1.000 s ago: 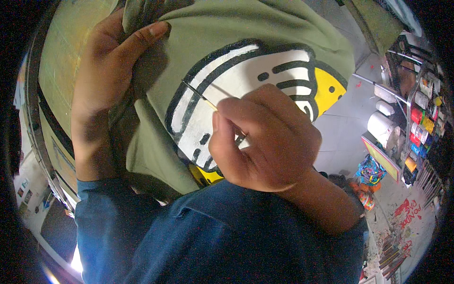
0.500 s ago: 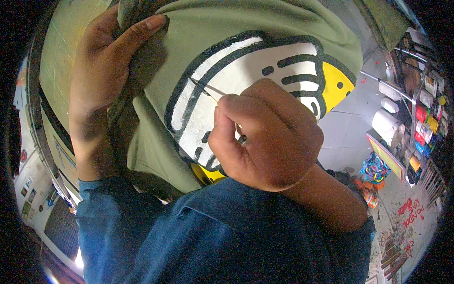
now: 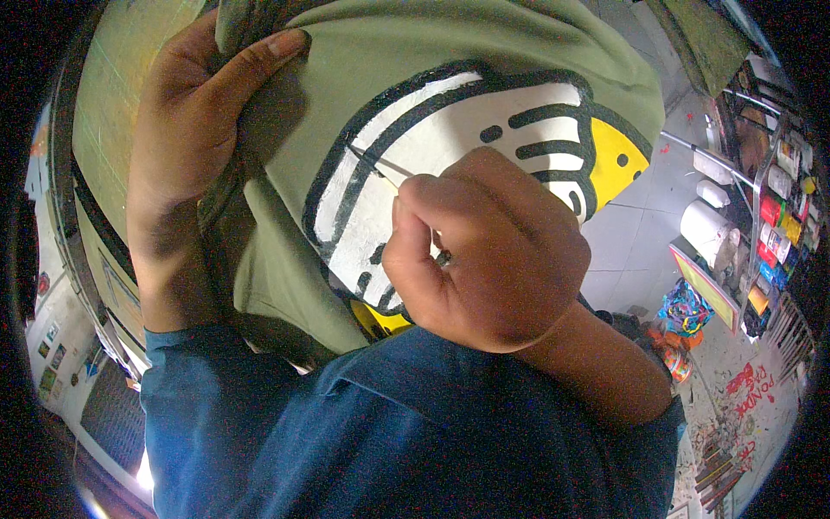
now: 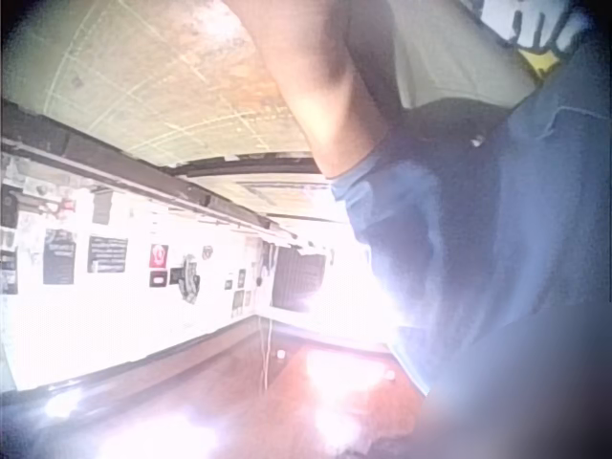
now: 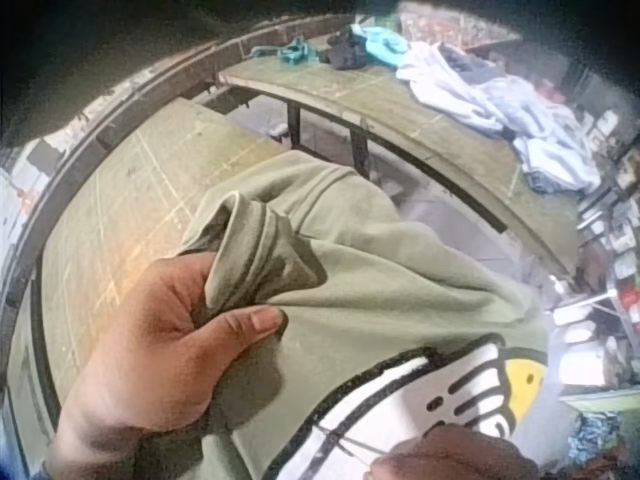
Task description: The person uses a small brush to apply white paint along the black outlines of a skull graphic on a green t-shirt. They repeatedly trace the edges of the design, occasionally lifting the shirt to adjust its position on the table.
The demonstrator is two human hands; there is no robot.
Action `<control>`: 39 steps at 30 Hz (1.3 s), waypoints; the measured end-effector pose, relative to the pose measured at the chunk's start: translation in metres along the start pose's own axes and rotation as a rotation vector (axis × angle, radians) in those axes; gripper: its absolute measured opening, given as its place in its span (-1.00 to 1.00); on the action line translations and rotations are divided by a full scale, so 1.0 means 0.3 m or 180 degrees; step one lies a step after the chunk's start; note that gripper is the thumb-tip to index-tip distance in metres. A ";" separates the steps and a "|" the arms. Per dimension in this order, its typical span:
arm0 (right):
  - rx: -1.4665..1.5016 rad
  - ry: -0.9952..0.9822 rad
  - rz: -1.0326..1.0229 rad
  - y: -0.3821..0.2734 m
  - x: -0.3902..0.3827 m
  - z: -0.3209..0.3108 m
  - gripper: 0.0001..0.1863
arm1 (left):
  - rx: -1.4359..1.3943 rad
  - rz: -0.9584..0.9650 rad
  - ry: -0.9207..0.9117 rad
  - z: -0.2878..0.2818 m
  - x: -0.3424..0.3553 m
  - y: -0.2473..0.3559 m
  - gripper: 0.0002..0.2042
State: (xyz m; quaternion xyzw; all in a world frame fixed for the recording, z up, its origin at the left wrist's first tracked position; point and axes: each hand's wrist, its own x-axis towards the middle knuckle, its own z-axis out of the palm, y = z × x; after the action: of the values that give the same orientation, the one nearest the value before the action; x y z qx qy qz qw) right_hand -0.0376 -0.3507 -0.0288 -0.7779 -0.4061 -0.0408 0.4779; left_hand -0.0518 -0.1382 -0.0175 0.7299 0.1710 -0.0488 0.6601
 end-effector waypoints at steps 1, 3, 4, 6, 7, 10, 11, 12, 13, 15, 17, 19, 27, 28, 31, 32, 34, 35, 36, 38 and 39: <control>0.0002 -0.0002 -0.0008 -0.001 0.000 0.001 -0.71 | -0.0040 0.0010 -0.0004 -0.002 0.001 -0.007 -0.81; -0.0010 -0.0029 -0.0018 0.001 0.000 -0.003 -0.71 | -0.0086 0.0009 -0.0012 -0.001 0.006 -0.014 -0.81; -0.0011 -0.0029 -0.0015 0.001 0.000 -0.004 -0.70 | -0.0092 -0.0036 -0.0046 0.001 0.005 -0.003 -0.81; 0.0008 -0.0007 0.0000 0.005 -0.003 -0.004 -0.70 | -0.0111 -0.0171 -0.0141 0.001 -0.008 0.050 -0.80; 0.0022 -0.0007 -0.0003 0.008 -0.003 -0.005 -0.70 | -0.0118 -0.0222 -0.0182 0.001 -0.010 0.064 -0.80; 0.0065 -0.0036 -0.0020 0.009 -0.008 -0.005 -0.71 | -0.0123 -0.0248 -0.0195 -0.002 -0.013 0.067 -0.80; 0.0078 -0.0035 0.0001 0.006 -0.005 -0.006 -0.72 | -0.0117 -0.0208 -0.0142 -0.002 -0.012 0.057 -0.80; 0.0084 -0.0033 0.0001 0.005 -0.004 -0.007 -0.72 | -0.0108 -0.0108 -0.0026 0.004 -0.005 0.013 -0.80; 0.0093 -0.0031 -0.0003 0.003 -0.002 -0.004 -0.72 | -0.0069 -0.0039 0.0038 0.007 -0.007 0.006 -0.80; 0.0076 -0.0022 -0.0026 0.004 -0.003 -0.001 -0.73 | 0.0036 0.0061 0.0097 0.018 -0.009 0.015 -0.80; 0.0043 -0.0016 -0.0034 0.005 -0.005 -0.002 -0.73 | 0.0207 0.0088 0.0152 0.035 -0.017 0.033 -0.79; 0.0034 -0.0020 -0.0040 0.008 -0.006 -0.002 -0.73 | 0.0363 0.0063 0.0214 0.047 -0.019 0.041 -0.80; 0.0031 -0.0088 -0.0016 0.006 0.000 -0.004 -0.74 | 0.0482 0.0012 0.0285 0.048 -0.025 0.054 -0.80; 0.0051 -0.0062 -0.0027 0.008 0.000 -0.001 -0.75 | 0.0468 -0.0016 0.0267 0.045 -0.025 0.055 -0.80; 0.0078 0.0006 -0.0035 0.015 -0.009 0.002 -0.75 | 0.0274 -0.0101 0.0084 0.026 -0.013 0.047 -0.81; 0.0112 -0.0001 -0.0039 0.018 -0.011 0.000 -0.75 | 0.0327 -0.0080 0.0112 0.029 -0.014 0.048 -0.81; 0.0170 -0.0015 0.0041 0.016 -0.010 -0.007 -0.77 | 0.0424 -0.0041 0.0166 0.038 -0.017 0.049 -0.81; 0.0199 -0.0021 0.0119 0.007 -0.004 -0.016 -0.78 | 0.0470 -0.0021 0.0199 0.042 -0.019 0.052 -0.81; 0.0191 -0.0046 0.0135 0.002 0.000 -0.024 -0.80 | 0.0507 -0.0005 0.0235 0.045 -0.020 0.053 -0.81; 0.0129 -0.0111 0.0110 0.000 0.004 -0.046 -0.83 | 0.0315 0.0013 0.0194 0.038 -0.015 0.036 -0.81; 0.0071 -0.0135 0.0107 0.000 0.003 -0.051 -0.84 | 0.0087 0.0015 0.0118 0.019 -0.001 0.007 -0.81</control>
State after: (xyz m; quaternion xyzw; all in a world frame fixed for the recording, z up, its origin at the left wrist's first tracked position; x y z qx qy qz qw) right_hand -0.0321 -0.3622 -0.0201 -0.7799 -0.4034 -0.0119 0.4784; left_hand -0.0506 -0.1440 -0.0159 0.7400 0.1808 -0.0360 0.6469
